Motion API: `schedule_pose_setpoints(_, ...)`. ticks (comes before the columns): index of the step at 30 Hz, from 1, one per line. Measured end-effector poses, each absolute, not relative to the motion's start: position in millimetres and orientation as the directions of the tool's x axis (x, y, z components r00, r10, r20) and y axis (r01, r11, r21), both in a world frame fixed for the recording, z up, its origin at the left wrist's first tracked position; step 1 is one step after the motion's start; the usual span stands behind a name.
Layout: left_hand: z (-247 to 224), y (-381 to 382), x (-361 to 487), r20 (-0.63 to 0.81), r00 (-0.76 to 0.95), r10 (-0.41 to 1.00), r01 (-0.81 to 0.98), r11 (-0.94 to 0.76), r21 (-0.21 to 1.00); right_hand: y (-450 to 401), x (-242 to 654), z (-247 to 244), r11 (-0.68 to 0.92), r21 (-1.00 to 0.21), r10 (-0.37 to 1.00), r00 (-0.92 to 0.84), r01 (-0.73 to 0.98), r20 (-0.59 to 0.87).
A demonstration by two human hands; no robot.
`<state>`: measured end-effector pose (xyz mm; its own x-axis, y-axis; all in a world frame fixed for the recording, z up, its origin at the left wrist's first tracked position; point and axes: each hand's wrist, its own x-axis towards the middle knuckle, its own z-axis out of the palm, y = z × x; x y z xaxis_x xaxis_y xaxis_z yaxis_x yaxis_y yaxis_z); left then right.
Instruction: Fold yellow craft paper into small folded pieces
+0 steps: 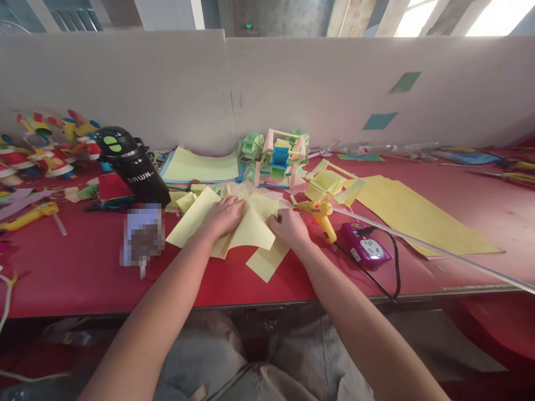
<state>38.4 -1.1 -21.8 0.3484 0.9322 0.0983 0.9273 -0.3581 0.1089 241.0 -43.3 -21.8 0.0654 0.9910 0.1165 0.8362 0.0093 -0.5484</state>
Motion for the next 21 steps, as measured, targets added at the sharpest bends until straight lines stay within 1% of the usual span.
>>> schedule_pose_setpoints(5, -22.5, 1.1, 39.1, 0.078, 0.321, 0.944, 0.936, -0.329, 0.128, -43.6, 241.7, -21.6, -0.006, -0.531, 0.995, 0.059, 0.848, 0.083)
schedule_pose_setpoints(10, -22.7, 0.5, 39.0, 0.081, 0.325, 0.942, 0.931, -0.334, 0.145, -43.9, 242.0, -18.6, -0.007, -0.559, 0.994, 0.065, 0.829, 0.083)
schedule_pose_setpoints(12, -22.1, -1.0, 39.1, 0.093, 0.326, 0.941, 0.93, -0.337, 0.145, -43.7, 242.4, -17.3, 0.009, -0.589, 0.991, 0.072, 0.808, 0.114)
schedule_pose_setpoints(17, -22.2, -1.2, 37.9, 0.124, 0.318, 0.94, 0.93, -0.334, 0.151, -41.9, 244.8, -16.9, 0.067, -0.732, 0.991, 0.042, 0.678, 0.129)
schedule_pose_setpoints(21, -25.4, 3.4, 36.4, 0.118, 0.305, 0.945, 0.931, -0.322, 0.173, -40.3, 246.7, -19.2, 0.066, -0.775, 0.99, 0.055, 0.628, 0.129)
